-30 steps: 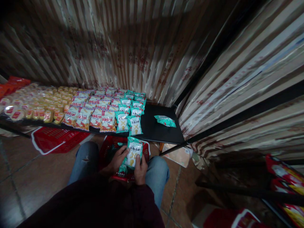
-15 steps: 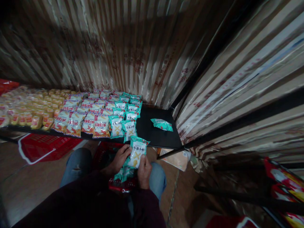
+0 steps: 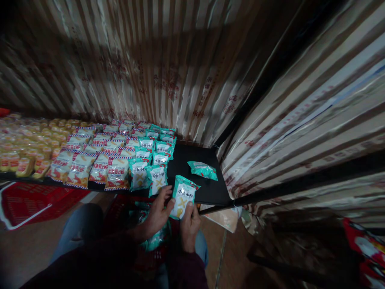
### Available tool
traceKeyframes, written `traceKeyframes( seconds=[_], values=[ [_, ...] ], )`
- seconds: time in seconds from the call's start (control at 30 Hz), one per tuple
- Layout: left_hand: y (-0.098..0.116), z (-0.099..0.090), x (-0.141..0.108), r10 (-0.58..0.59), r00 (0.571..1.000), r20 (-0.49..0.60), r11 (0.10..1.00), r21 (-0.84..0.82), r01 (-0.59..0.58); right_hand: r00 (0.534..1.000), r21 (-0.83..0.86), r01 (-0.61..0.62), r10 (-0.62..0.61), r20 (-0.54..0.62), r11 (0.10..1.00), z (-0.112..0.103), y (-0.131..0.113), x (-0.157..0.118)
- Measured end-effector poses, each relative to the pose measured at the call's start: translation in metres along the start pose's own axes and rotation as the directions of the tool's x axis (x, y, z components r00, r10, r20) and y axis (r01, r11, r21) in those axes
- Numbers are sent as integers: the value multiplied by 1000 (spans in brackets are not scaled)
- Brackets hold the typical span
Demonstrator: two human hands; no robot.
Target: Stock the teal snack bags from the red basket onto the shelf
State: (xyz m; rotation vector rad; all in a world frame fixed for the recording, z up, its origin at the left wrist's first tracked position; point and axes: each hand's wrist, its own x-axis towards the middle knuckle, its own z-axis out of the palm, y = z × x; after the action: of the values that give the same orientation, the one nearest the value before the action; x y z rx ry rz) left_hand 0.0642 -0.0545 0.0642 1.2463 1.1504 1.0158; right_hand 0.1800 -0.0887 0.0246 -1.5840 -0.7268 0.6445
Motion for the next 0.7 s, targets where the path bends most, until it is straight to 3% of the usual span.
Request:
traceKeyframes(
  seconds=[0.1, 0.23, 0.7],
  values=[
    [4, 4, 9, 69, 998, -2, 995, 71, -69, 999, 19, -37, 37, 8, 999, 6, -5, 15],
    [8, 10, 22, 133, 991, 7, 979, 152, -133, 999, -36, 12, -13, -39, 999, 13, -12, 32],
    [30, 26, 61, 77, 995, 67, 919, 382, -97, 998, -126, 35, -41, -46, 991, 28, -26, 84]
  ],
)
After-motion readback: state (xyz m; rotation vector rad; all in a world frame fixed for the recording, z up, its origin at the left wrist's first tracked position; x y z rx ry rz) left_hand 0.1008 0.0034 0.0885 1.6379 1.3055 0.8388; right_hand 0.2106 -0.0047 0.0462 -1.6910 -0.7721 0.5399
